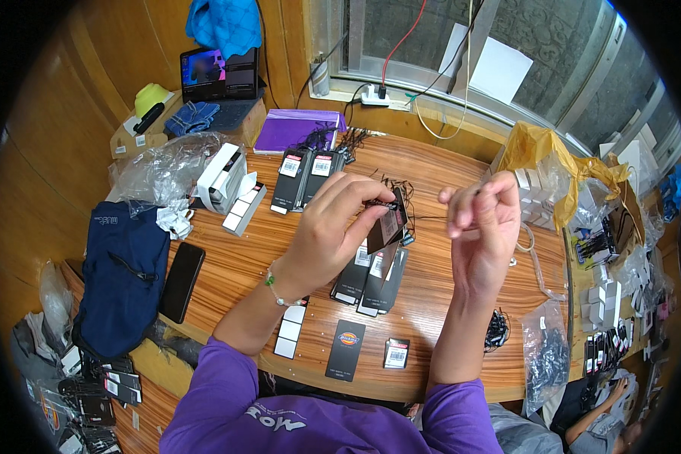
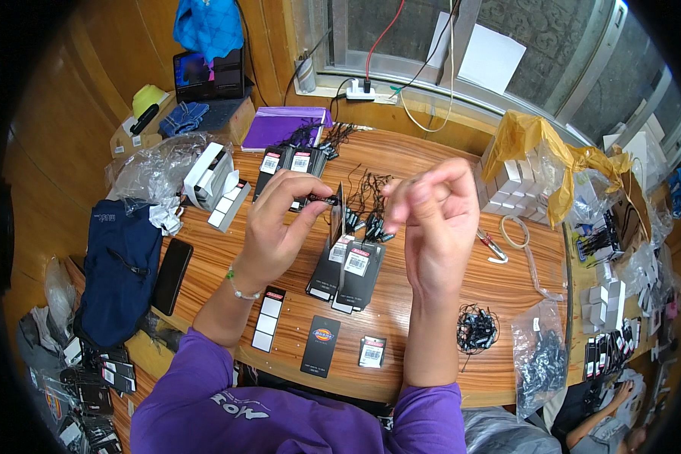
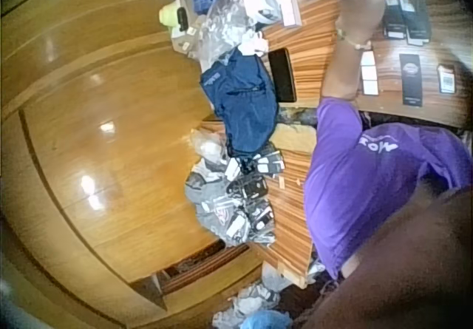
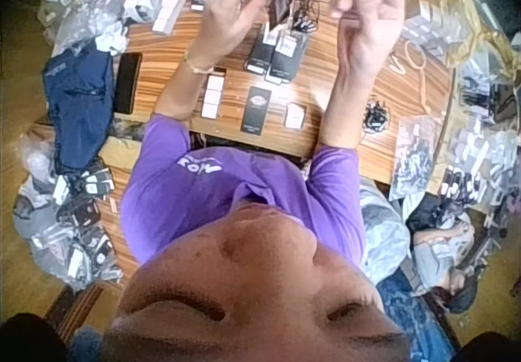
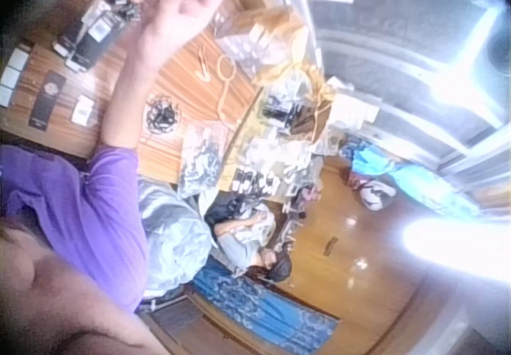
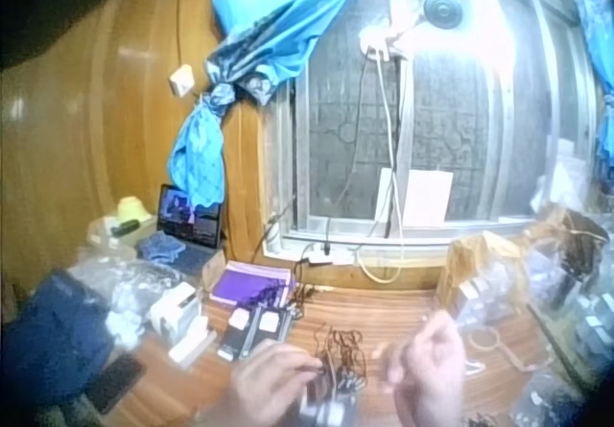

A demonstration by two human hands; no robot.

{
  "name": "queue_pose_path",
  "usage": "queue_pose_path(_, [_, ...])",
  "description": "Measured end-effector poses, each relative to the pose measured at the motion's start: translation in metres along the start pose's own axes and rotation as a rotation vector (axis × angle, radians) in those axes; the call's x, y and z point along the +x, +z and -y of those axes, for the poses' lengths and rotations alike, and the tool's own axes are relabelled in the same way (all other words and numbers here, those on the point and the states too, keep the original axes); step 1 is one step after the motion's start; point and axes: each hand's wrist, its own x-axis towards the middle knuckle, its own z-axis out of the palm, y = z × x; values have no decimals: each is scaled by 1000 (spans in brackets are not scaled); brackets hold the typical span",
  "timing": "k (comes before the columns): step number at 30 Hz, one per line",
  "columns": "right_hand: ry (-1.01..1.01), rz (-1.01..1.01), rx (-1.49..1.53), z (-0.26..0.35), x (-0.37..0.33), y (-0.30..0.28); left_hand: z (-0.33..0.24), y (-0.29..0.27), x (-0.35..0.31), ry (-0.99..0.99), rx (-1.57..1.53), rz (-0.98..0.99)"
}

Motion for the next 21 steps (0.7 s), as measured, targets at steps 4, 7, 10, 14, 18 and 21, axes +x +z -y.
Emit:
queue_pose_path(4, [147, 60, -268, 0, -4, 10, -1, -4, 0, -72, -126, -41])
queue_pose_path(7, [231, 74, -309, -5, -5, 19, 2, -8, -2, -74, -234, -69])
queue_pose_path(10, [192, 75, -314, -7, -6, 19, -3, -7, -2, -207, -387, -128])
queue_pose_path(14, [170, 32, -283, -8, -7, 21, 7, -10, -1, -88, -376, -97])
queue_pose_path(18, [188, 36, -188, -10, -7, 17, 3, -11, -3, -235, -430, -101])
queue_pose_path(21, [234, 63, -164, -7, -7, 15, 0, -9, -2, -294, -541, -83])
